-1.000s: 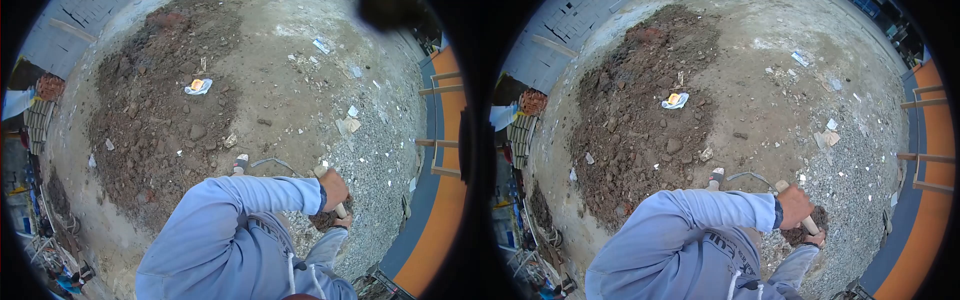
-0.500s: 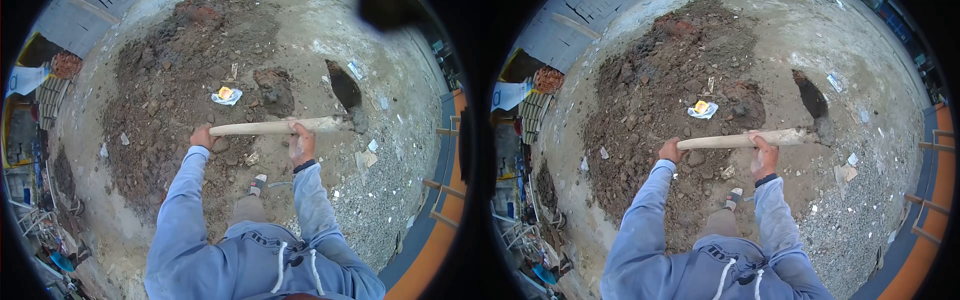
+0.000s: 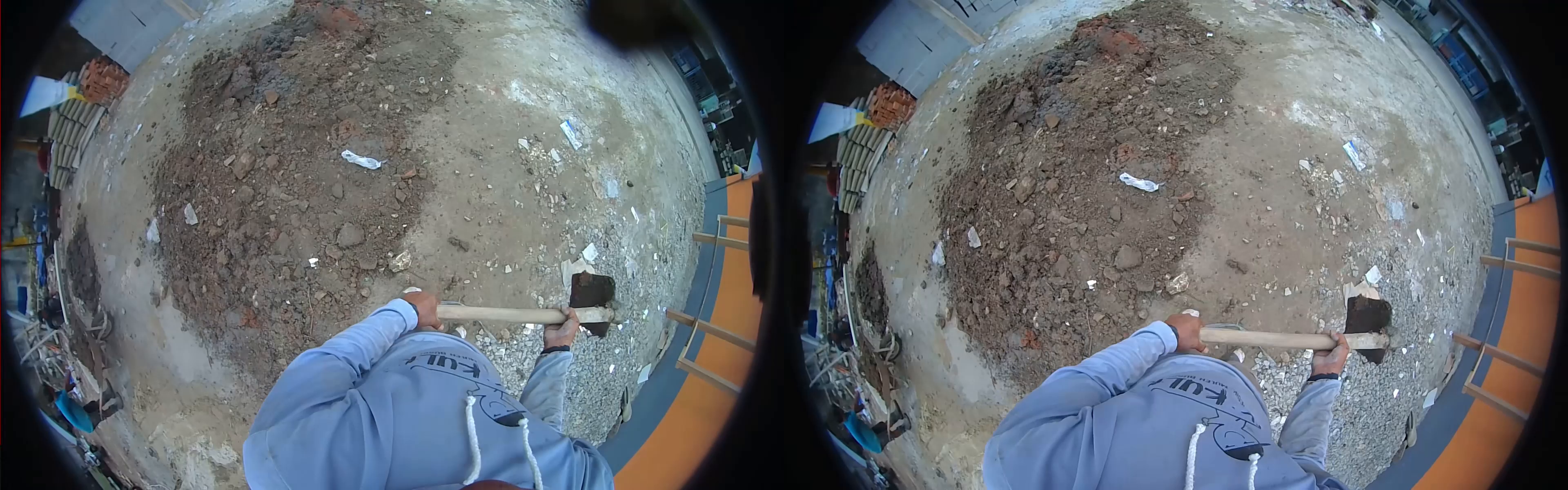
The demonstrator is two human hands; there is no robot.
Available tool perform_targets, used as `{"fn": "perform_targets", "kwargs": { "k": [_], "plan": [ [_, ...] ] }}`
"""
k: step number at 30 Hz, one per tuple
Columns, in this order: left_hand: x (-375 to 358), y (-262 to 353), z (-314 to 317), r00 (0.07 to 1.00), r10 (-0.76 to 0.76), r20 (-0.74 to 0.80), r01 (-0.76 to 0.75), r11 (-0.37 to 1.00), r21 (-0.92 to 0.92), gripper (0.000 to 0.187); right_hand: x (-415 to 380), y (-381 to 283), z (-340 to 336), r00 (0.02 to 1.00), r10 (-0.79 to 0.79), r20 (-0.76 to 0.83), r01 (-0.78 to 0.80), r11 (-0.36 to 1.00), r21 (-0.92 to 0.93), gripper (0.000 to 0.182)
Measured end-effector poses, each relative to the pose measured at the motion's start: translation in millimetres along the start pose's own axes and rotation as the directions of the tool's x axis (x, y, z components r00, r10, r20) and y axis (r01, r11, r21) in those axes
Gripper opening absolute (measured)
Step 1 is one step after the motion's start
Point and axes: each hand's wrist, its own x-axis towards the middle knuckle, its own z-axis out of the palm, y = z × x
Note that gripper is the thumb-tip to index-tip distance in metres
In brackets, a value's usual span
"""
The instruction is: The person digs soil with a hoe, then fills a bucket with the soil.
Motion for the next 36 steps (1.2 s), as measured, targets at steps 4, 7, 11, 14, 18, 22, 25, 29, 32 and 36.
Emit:
{"fn": "perform_targets", "kwargs": {
  "k": [4,7,11,14,18,22,25,29,32,36],
  "plan": [
    [-8.5,13.0,-10.3,0.994,0.034,0.106,-0.054,0.98,0.192,0.039,-35.5,28.8,-71.1,0.967,0.097,-0.238,-0.077,0.993,0.09,0.008],
    [13.3,34.2,-30.2,0.971,0.076,0.226,-0.152,0.928,0.341,0.041,-62.1,41.9,-109.2,0.926,0.133,-0.352,-0.06,0.976,0.209,0.012],
    [48.9,86.0,-29.4,0.908,0.201,0.368,-0.359,0.826,0.434,0.047,-95.9,35.7,-157.4,0.887,0.085,-0.454,0.087,0.935,0.344,0.013],
    [74.8,128.7,1.4,0.839,0.28,0.466,-0.501,0.732,0.462,0.049,-124.0,26.8,-201.7,0.827,0.05,-0.56,0.213,0.894,0.393,0.014],
    [86.4,187.6,43.6,0.728,0.331,0.6,-0.65,0.61,0.452,0.047,-165.3,25.6,-252.2,0.74,-0.023,-0.672,0.353,0.863,0.36,0.02],
    [93.3,218.2,108.6,0.617,0.458,0.64,-0.782,0.45,0.432,0.041,-200.6,49.0,-320.6,0.656,0.068,-0.752,0.471,0.742,0.477,0.018],
    [81.3,271.4,139.0,0.572,0.343,0.745,-0.8,0.436,0.413,0.049,-222.4,72.3,-359.3,0.618,0.079,-0.782,0.609,0.581,0.54,0.03],
    [70.2,337.1,199.6,0.486,0.271,0.831,-0.851,0.363,0.38,0.053,-255.7,82.1,-404.1,0.512,0.205,-0.834,0.756,0.353,0.551,0.022],
    [69.1,376.2,256.7,0.349,0.427,0.834,-0.9,0.402,0.17,0.05,-290.8,99.0,-463.6,0.316,0.273,-0.909,0.895,0.231,0.381,0.017],
    [77.8,441.4,330.2,0.209,0.517,0.83,-0.862,0.499,-0.093,0.038,-374.6,113.6,-523.7,0.09,0.316,-0.944,0.981,0.134,0.138,0.012]
  ]
}}
